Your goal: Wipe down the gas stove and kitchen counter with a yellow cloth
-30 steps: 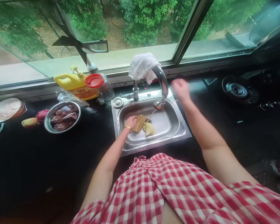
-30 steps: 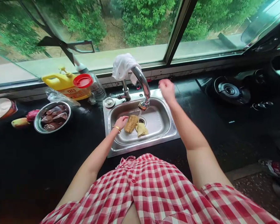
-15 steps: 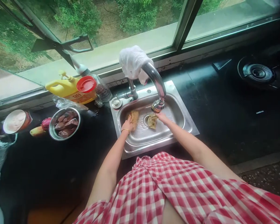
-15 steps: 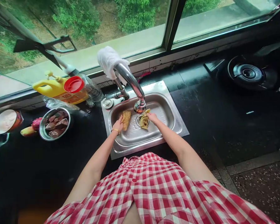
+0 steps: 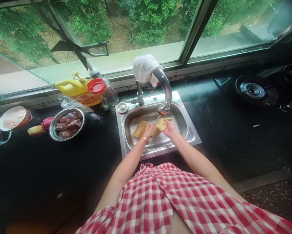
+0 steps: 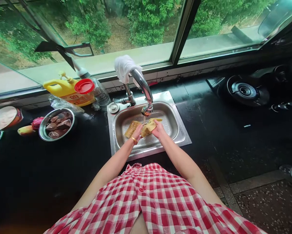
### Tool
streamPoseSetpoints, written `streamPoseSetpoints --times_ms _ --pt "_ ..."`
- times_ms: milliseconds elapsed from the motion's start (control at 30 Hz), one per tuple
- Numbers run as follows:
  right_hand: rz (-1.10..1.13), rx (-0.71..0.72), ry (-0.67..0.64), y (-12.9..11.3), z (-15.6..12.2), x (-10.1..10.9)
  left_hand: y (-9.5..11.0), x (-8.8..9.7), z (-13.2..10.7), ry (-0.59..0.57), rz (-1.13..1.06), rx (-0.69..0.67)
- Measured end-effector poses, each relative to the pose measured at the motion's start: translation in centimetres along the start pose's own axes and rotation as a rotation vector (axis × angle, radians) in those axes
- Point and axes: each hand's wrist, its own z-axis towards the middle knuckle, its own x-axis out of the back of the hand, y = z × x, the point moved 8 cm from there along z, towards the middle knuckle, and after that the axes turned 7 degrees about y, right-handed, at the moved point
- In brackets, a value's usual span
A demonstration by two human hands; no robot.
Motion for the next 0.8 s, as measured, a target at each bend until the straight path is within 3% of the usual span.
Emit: streamPoseSetpoints --times_ms 100,167,300,400,500,567,633,733,800 --pt "0.024 -0.084 0.046 1.5 -0.5 -0.5 0.0 0.8 -1.3 -0.015 0.033 0.027" --pt "0.034 -0.124 0.056 2.3 -0.8 -1.2 1.2 1.6 -1.5 -0.003 0.187 -0.088" --pt "0.034 -0.048 0.058 1.8 -1.5 -2.3 4.6 3.4 -1.5 0.160 0.521 -0.362" --pt "-0.037 -0.096 0.001 2.2 -2.3 -3.4 5.9 2.5 -1.4 0.102 0.635 -0.467" --pt "-0.069 -0.197 0.008 2.9 -3.5 -3.6 6.5 1.8 -1.4 0.082 0.652 -0.488" --pt "-0.056 -0.200 0.020 2.5 -4.1 -3.2 7.4 1.7 -1.4 0.102 0.687 -0.498" --pt "-0.013 -0.151 -0.052 1.3 -4.4 -2.9 9.1 1.6 -1.6 0.139 0.731 -0.551" --pt "0.052 -0.068 -0.135 -0.2 -4.1 -1.3 11.8 0.7 -2.5 0.184 0.746 -0.678" --pt "-0.025 -0.062 -0.096 0.4 -3.4 0.5 12.0 -1.0 -3.2 0.127 0.753 -0.726"
